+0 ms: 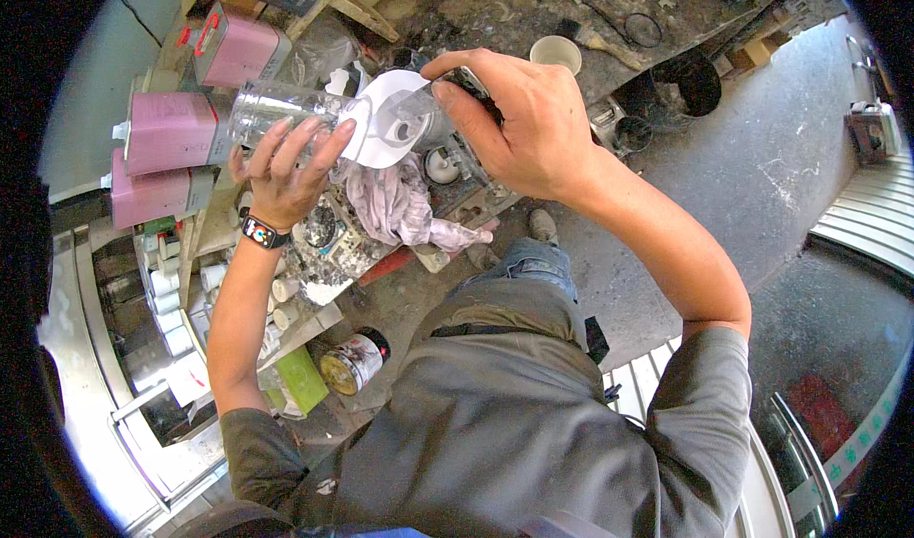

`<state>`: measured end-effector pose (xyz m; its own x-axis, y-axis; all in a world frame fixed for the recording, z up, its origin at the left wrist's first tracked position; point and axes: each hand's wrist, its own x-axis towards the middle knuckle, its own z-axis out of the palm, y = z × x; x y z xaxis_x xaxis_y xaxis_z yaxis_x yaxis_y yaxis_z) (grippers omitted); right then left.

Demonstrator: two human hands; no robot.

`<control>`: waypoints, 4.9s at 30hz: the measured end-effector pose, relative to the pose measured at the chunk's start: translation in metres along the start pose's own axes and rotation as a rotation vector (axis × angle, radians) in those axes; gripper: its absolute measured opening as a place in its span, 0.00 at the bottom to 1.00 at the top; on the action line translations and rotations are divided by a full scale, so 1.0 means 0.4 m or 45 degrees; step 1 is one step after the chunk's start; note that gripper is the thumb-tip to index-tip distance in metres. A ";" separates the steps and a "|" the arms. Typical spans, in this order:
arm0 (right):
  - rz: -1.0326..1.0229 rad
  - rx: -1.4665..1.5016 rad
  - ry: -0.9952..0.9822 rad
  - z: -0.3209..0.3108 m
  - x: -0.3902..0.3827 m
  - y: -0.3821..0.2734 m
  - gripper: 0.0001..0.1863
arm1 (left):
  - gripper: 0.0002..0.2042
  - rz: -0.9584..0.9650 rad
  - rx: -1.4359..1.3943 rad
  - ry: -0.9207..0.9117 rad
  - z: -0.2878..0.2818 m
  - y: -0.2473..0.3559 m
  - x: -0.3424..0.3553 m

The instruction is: The person pours liquid from a white cup into a spray gun cup, wipes the cup with a cloth, and then pours liquid from a plastic bottle into a white bowl. The person then picks up a small packet and walks into a paint booth where a car part is covered with blue plastic.

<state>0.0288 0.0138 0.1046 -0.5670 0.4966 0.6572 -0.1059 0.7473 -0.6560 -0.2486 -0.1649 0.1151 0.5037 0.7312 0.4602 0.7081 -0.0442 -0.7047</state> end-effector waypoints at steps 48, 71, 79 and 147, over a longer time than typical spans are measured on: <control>0.961 -0.167 -0.274 0.319 0.380 0.200 0.14 | 0.40 -2.209 -0.655 -0.101 -0.114 0.441 -0.843; 0.516 -0.067 -1.161 0.527 -0.233 -0.106 0.21 | 0.08 -2.051 -1.393 -0.400 0.204 0.516 -0.648; 0.923 -0.438 -0.881 0.843 -0.507 0.071 0.16 | 0.34 -3.080 -3.215 1.121 0.008 0.474 -0.708; 0.600 -0.846 0.414 0.401 -0.153 -0.196 0.07 | 0.14 -1.618 -1.249 -0.393 0.183 0.596 -0.726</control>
<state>-0.0594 -0.1460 0.0562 -0.1604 0.8440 0.5119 0.6359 0.4850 -0.6004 -0.2624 -0.3380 -0.2260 -0.6422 0.7284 0.2388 0.6521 0.3554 0.6697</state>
